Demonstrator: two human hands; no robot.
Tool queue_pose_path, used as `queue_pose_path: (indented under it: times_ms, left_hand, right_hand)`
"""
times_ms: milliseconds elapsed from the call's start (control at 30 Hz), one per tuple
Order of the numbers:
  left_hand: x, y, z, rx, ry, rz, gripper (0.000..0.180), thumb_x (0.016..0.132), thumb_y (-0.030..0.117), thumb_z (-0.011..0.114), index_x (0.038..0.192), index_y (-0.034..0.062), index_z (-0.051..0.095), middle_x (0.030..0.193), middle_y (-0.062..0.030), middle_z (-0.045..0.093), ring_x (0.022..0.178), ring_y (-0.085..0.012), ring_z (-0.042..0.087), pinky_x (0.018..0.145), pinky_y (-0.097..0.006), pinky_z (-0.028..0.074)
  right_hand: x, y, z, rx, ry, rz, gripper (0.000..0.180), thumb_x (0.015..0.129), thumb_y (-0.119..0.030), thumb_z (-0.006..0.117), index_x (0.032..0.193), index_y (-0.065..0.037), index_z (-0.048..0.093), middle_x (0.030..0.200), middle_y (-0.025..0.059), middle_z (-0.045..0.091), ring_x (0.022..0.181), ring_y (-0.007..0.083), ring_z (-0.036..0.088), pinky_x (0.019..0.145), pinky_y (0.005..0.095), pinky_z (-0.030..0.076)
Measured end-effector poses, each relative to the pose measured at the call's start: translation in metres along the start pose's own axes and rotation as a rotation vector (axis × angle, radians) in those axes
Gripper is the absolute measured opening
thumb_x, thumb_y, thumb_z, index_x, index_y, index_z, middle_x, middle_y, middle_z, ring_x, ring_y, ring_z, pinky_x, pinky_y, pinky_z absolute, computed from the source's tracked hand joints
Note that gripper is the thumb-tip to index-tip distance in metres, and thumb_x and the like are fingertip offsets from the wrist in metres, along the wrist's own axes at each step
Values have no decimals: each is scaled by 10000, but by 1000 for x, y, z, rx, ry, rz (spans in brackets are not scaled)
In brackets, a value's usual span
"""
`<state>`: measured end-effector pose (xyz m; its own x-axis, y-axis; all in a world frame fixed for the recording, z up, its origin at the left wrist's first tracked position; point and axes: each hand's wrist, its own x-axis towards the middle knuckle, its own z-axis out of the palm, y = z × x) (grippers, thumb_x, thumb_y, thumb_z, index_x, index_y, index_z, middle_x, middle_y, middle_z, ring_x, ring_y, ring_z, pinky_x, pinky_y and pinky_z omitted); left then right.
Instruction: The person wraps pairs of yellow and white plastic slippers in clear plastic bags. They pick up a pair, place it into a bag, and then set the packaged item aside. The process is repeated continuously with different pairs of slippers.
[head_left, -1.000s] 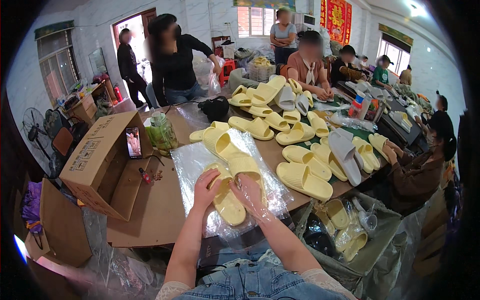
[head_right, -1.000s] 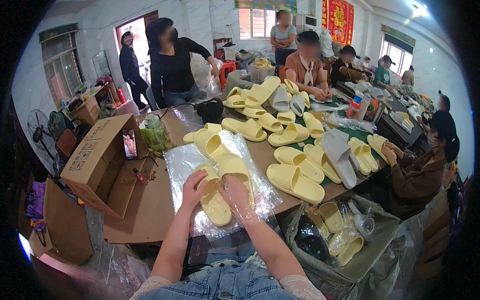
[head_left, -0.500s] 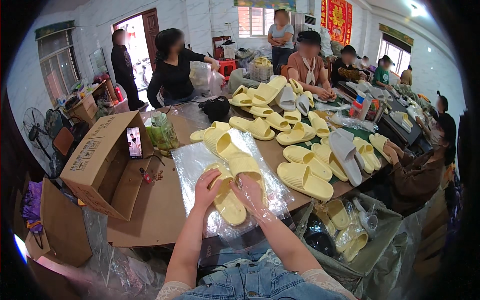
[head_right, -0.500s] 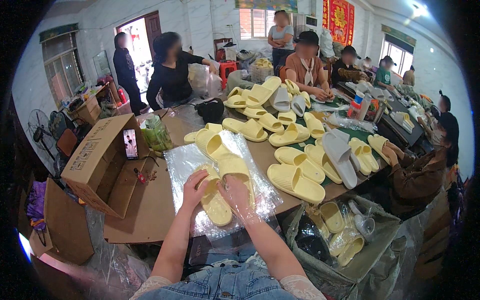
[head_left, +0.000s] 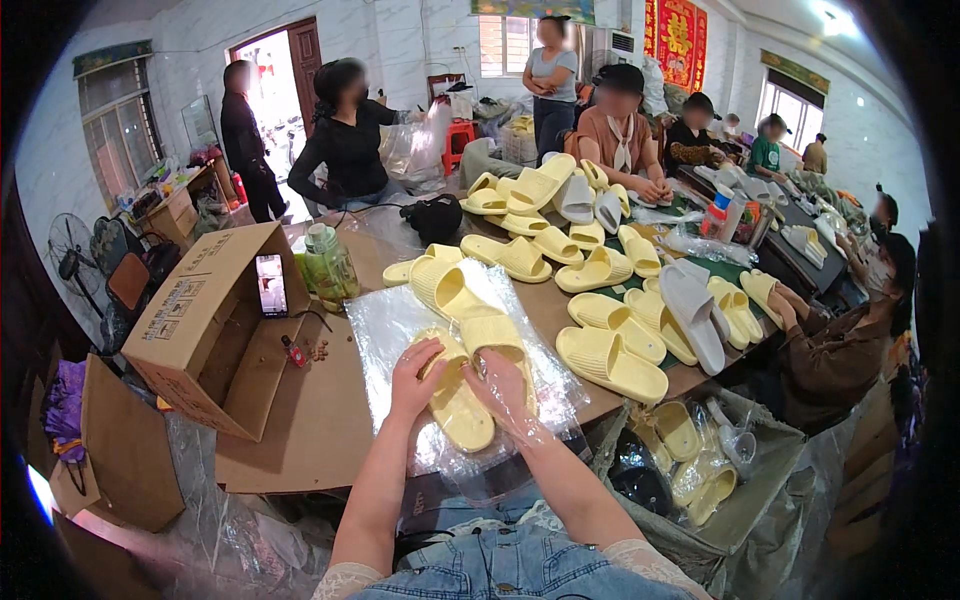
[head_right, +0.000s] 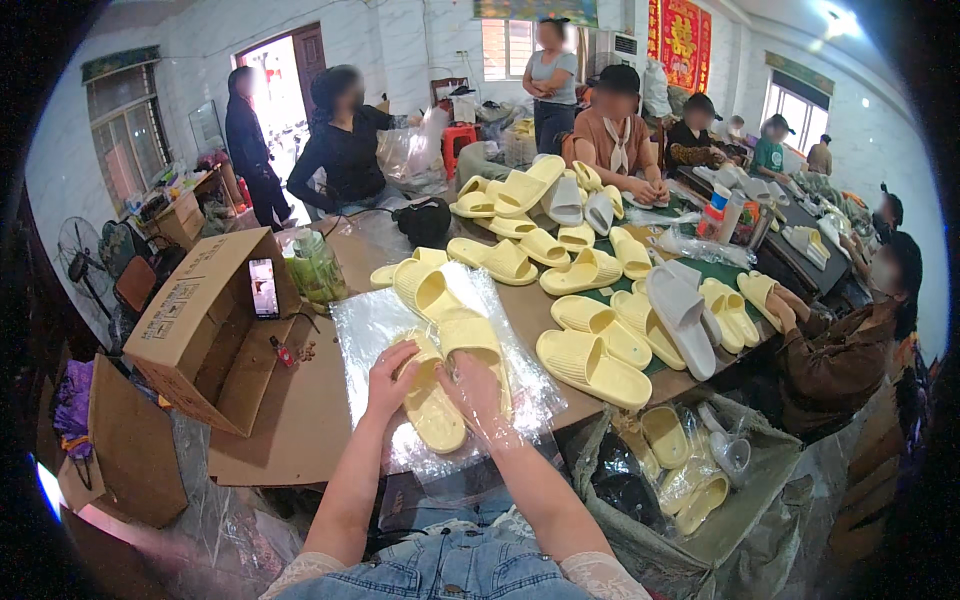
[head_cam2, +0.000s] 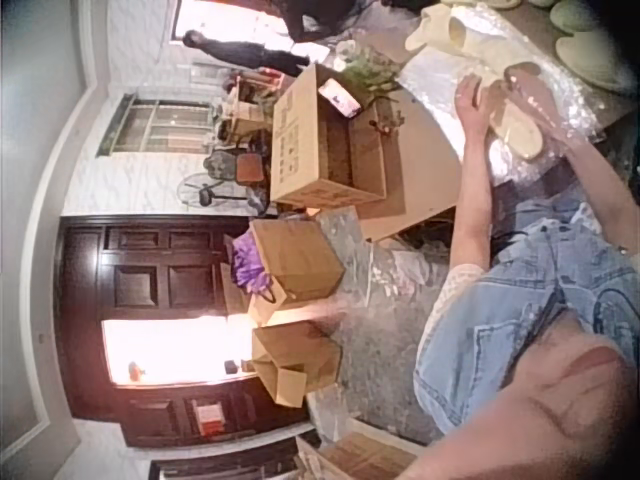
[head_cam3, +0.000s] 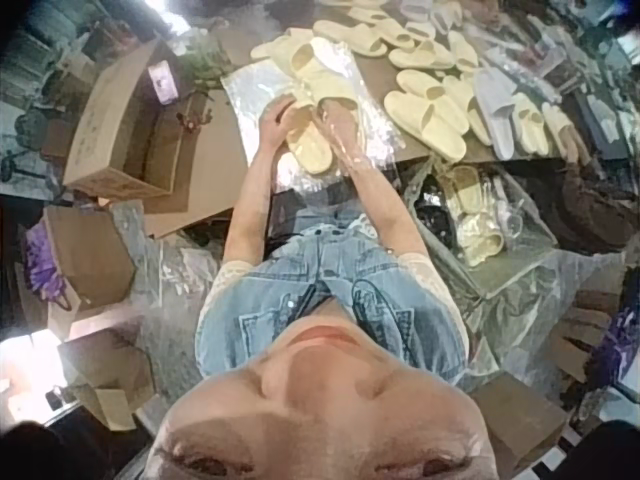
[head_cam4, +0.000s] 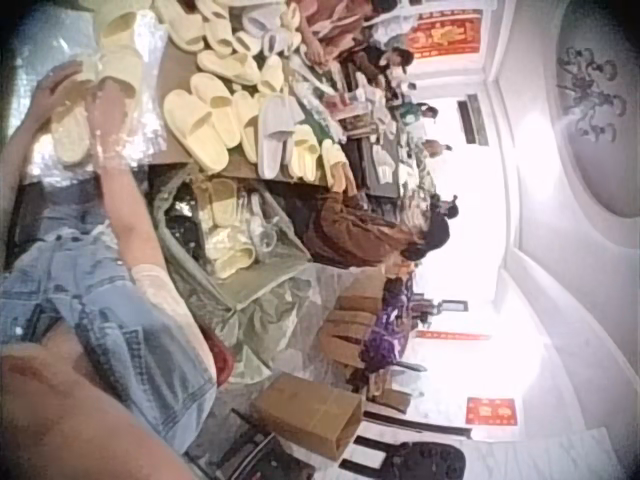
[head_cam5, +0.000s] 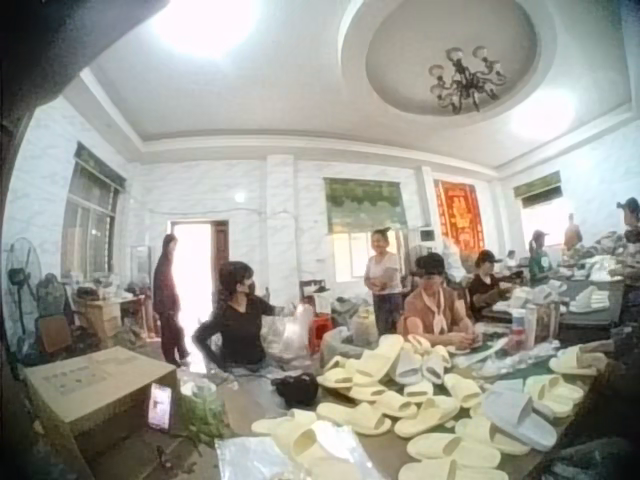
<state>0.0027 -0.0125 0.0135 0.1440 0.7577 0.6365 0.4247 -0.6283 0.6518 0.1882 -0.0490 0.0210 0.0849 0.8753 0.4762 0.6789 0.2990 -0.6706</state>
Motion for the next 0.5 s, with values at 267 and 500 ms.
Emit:
queue_pose_path:
  times_ms: [267,500]
  left_hand:
    - [1,0,1,-15,4,7,283,856,156,727,1115,43,719,1217,-145,695,1212,-337,611,1046,-420,466]
    - [0,0,1,-23,6,0,277,853,151,731,1111,50,725,1216,-143,695,1213,-327,611,1044,-413,468]
  right_hand:
    - [1,-4,-4,-45,-34,18,344,913,-355,657,929,-16,600,887,206,649,856,418,633,744,492,491]
    - [0,0,-1,-20,16,-27,347,908,-360,662,932,-19,600,888,204,650,845,418,635,734,491,494]
